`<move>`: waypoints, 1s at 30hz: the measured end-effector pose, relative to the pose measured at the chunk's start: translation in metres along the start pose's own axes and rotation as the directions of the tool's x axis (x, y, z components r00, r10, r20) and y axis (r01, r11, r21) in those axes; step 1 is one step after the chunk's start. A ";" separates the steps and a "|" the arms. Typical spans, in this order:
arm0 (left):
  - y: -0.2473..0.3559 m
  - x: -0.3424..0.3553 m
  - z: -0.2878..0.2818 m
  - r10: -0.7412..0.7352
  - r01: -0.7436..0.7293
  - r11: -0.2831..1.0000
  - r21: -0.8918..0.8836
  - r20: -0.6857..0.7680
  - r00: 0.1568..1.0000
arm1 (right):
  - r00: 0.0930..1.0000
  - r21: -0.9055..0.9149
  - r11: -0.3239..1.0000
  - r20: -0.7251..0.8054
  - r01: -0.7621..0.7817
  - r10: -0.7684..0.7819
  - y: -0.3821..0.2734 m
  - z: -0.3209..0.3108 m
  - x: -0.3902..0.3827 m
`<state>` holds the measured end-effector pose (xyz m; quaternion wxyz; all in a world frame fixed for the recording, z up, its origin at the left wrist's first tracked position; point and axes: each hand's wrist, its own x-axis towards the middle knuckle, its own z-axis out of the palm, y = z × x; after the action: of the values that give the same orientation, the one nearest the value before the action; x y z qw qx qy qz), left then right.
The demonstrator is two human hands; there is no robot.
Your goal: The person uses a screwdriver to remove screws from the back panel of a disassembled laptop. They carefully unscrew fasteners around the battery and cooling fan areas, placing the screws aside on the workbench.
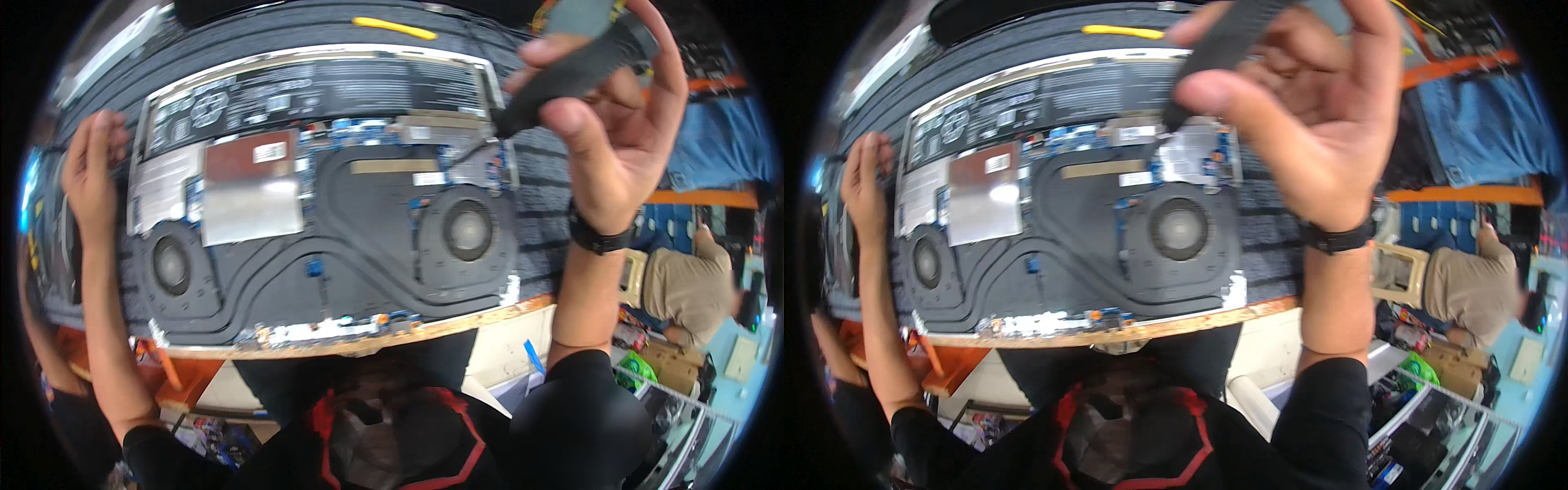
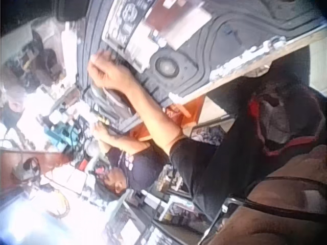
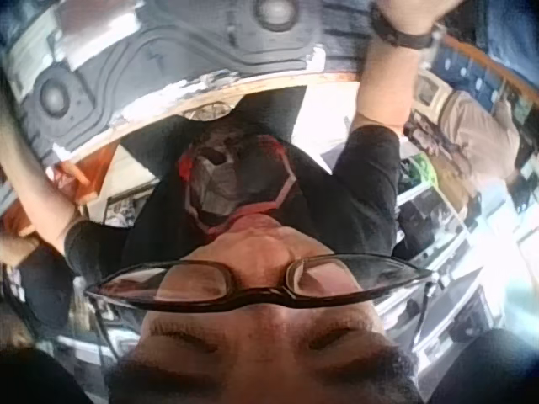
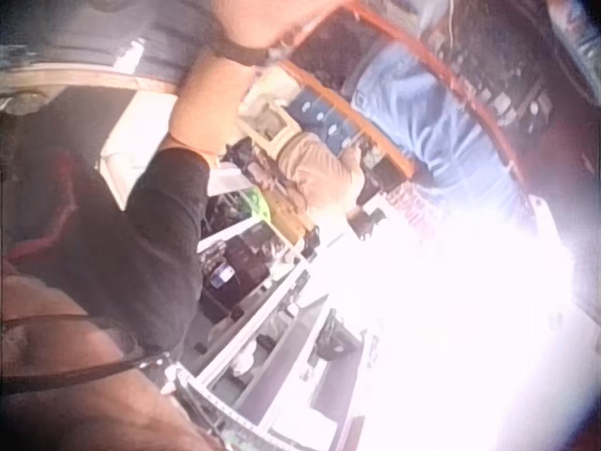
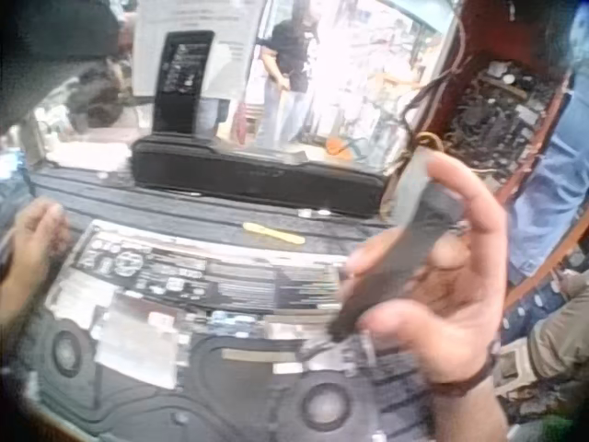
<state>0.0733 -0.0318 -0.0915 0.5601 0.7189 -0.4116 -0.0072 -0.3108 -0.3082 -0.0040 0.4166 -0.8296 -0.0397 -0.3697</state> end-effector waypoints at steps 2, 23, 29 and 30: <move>0.016 0.002 0.005 0.030 -0.033 0.997 0.067 0.043 0.999 | 0.998 -0.036 0.998 -0.044 -0.046 0.045 0.003 -0.009 -0.005; 0.041 0.005 0.016 0.181 -0.181 0.978 -0.101 -0.007 0.983 | 0.998 -0.010 0.998 -0.004 0.060 -0.061 -0.125 0.181 0.025; 0.037 0.001 0.013 0.258 -0.261 0.962 -0.083 -0.048 0.965 | 0.996 -0.008 0.999 0.081 -0.031 0.032 -0.116 0.249 0.031; 0.037 0.001 0.013 0.269 -0.273 0.958 -0.093 -0.056 0.962 | 0.996 -0.011 0.999 0.087 -0.030 0.031 -0.115 0.252 0.031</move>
<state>0.0464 -0.0437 -0.0657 0.5998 0.6268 -0.4932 0.0642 -0.1855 -0.0593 -0.0035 0.4163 -0.8473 -0.0432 -0.3269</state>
